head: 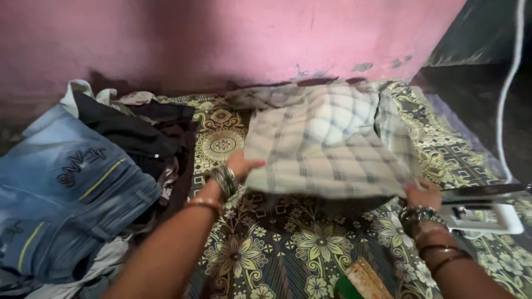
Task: The person irons a plaid shirt laid out on a patterned mat. They smooth the fabric, use an electric iron to press the front and back, flip the shirt, and then hang it on a wall hook.
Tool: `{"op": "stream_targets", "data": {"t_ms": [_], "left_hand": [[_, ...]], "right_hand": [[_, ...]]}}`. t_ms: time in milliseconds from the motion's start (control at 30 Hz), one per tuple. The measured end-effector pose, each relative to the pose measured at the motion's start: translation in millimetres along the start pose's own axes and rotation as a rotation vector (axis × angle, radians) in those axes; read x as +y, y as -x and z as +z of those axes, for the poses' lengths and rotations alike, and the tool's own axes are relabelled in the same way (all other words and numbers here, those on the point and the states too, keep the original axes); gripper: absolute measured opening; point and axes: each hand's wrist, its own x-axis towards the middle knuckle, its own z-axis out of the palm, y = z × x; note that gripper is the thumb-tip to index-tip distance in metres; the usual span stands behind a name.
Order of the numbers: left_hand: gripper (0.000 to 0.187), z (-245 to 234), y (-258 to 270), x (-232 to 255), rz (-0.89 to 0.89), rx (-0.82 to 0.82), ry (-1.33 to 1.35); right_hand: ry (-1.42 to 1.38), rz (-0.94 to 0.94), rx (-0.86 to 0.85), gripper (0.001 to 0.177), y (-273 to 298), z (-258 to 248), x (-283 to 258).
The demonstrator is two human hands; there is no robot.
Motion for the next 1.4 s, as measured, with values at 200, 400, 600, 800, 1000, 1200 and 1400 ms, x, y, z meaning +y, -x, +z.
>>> {"op": "stream_targets", "data": {"t_ms": [200, 400, 600, 800, 1000, 1200, 1400], "left_hand": [[0.045, 30.5, 72.3, -69.5, -0.23, 0.111, -0.102], [0.028, 55.3, 84.3, -68.1, -0.169, 0.024, 0.564], [0.046, 58.5, 75.5, -34.6, -0.063, -0.144, 0.867], [0.066, 95.8, 111.8, -77.3, -0.407, 0.079, 0.838], [0.075, 106.5, 99.1, -91.6, -0.266, -0.09, 0.769], [0.078, 92.2, 68.8, -77.6, -0.19, -0.099, 0.717], [0.068, 80.7, 77.6, -134.1, -0.391, 0.252, 0.44]], "right_hand": [[0.166, 0.15, 0.043, 0.048, 24.0, -12.4, 80.6], [0.518, -0.011, -0.279, 0.041, 31.8, -0.1, 73.8], [0.369, 0.117, -0.236, 0.046, 75.4, -14.8, 17.6], [-0.891, 0.837, -0.055, 0.061, 154.9, 13.6, -5.2], [-0.625, 0.564, -0.36, 0.056, 123.6, 29.1, -9.1], [-0.846, 0.329, -0.221, 0.05, 99.8, 37.7, -14.1], [-0.787, 0.789, 0.054, 0.062, 133.7, 26.9, 14.5]]}}
